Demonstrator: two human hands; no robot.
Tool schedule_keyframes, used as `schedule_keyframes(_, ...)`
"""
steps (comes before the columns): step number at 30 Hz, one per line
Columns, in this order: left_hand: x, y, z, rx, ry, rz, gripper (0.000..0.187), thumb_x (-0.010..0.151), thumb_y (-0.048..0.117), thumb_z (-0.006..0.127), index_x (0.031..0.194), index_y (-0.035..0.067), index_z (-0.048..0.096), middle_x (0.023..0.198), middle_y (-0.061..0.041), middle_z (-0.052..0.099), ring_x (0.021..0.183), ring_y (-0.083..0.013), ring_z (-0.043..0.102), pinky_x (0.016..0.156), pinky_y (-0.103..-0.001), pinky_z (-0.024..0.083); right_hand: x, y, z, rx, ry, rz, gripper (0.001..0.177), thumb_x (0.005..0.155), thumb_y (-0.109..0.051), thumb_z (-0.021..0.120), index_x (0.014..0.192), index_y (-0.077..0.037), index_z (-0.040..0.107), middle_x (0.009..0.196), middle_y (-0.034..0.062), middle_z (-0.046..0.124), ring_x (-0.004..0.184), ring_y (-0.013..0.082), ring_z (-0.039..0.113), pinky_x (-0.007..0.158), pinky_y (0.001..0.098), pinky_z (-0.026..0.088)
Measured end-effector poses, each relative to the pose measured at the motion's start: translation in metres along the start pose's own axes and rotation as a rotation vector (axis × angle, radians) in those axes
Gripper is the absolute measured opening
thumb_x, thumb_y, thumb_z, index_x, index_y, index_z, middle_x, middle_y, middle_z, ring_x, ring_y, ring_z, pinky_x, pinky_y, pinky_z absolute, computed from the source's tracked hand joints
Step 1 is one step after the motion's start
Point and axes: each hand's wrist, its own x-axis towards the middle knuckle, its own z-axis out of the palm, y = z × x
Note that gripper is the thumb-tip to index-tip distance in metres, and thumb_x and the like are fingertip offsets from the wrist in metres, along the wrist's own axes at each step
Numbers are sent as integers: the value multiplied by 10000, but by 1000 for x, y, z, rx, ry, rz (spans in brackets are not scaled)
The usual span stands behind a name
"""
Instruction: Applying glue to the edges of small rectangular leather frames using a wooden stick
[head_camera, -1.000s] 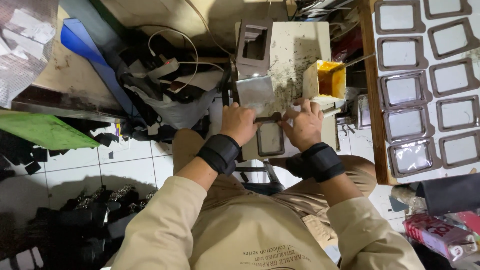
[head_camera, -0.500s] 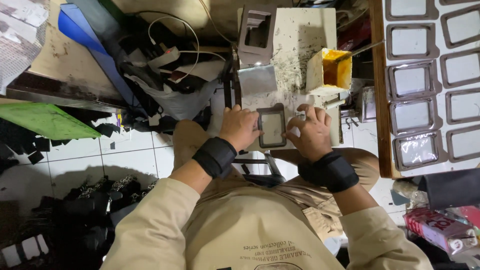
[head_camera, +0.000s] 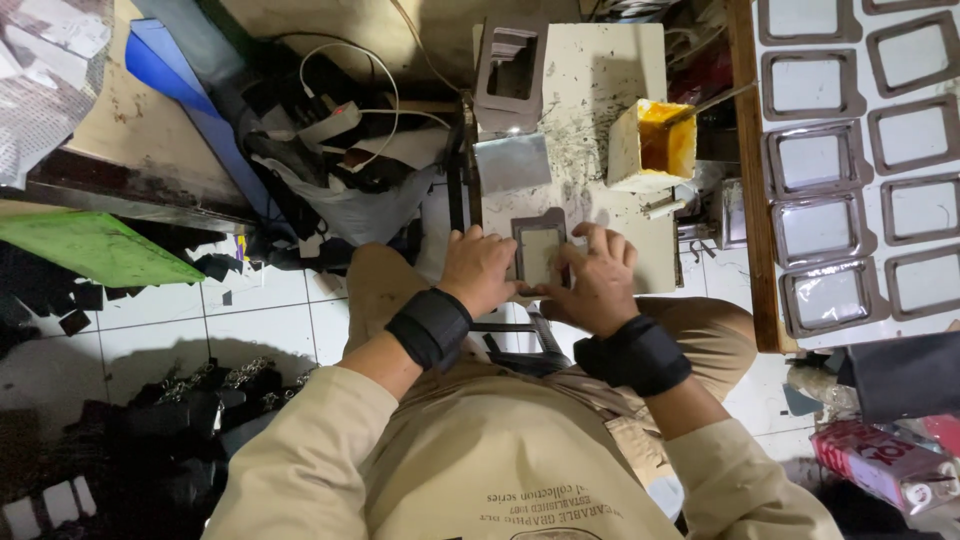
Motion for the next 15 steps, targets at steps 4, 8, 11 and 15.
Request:
schedule_keyframes(4,-1,-4,9,-8,-26,-11,440,726,515,829,790,190,541,725,-22,547,870,-279,548,785,-456,387,1,-3,6,32,17,-8,548,695,-679,792,911,-209,610,1314,12,431,1270,338,403,1081,513,271)
schedule_keyframes(8,0,0,2,18,-91,-45,552,714,563,814,975,154,551,862,-57,592,954,-304,566,813,-478,403,-3,6,-5,51,-65,91,532,667,-614,835,930,-222,591,1318,7,422,1280,342,397,1096,527,271)
schedule_keyframes(11,4,11,-26,14,-126,-72,669,729,493,829,1182,119,508,1022,-108,608,1043,-346,575,849,-505,427,-7,20,-4,29,-88,123,488,685,-558,848,955,-229,609,1334,17,431,1286,360,411,1090,550,298)
schedule_keyframes(15,17,15,-21,75,35,-68,661,721,402,857,1237,97,580,1098,-129,602,1077,-375,583,847,-537,464,-7,21,-10,39,-110,147,527,679,-489,886,1048,-211,634,1366,53,438,1286,395,446,1070,567,365)
